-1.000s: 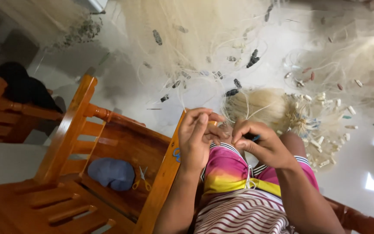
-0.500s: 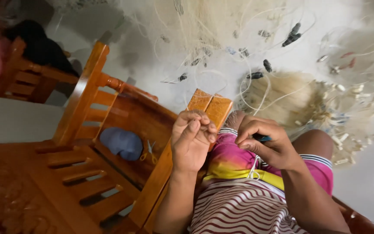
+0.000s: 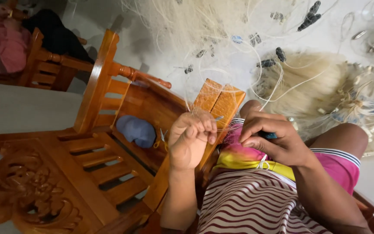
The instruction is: Repairing a fishing net using a netting needle and scissors
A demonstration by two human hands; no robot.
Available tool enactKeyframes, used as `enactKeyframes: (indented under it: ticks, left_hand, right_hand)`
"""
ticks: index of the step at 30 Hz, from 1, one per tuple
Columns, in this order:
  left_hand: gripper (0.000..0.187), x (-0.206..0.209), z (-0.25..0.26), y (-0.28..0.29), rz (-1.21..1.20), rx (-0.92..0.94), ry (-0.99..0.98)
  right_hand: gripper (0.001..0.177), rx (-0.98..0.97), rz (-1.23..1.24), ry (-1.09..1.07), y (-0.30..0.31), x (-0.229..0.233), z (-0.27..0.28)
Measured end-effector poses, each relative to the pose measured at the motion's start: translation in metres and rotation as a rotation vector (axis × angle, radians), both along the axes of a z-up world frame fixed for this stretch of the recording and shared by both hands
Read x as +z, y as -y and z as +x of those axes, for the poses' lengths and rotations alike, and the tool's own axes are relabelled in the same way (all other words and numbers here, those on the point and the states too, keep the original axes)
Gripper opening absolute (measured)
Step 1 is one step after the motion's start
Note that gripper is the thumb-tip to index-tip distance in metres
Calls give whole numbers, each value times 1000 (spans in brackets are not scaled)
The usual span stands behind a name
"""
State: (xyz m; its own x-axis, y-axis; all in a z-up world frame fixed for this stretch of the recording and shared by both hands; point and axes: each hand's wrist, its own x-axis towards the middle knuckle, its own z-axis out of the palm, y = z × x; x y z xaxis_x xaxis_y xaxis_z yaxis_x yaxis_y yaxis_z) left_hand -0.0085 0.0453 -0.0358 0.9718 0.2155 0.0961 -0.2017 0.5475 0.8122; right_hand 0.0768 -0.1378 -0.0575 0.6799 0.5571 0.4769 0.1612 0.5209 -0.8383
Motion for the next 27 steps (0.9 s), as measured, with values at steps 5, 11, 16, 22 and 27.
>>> enactKeyframes:
  ticks: [5, 11, 16, 22, 27]
  left_hand:
    - [16, -6, -5, 1, -43, -19, 58]
    - [13, 6, -1, 4, 320, 289, 66]
    - [10, 3, -6, 6, 295, 316, 56]
    - [10, -12, -7, -1, -72, 213, 123]
    - [19, 0, -5, 3, -198, 51, 34]
  right_hand:
    - [7, 8, -13, 25, -3, 9, 3]
    - [7, -14, -27, 50, -1, 6, 3]
    - [7, -29, -37, 62, -1, 4, 3]
    - [7, -20, -51, 57, -6, 12, 3]
    - [7, -34, -77, 54, -7, 9, 1]
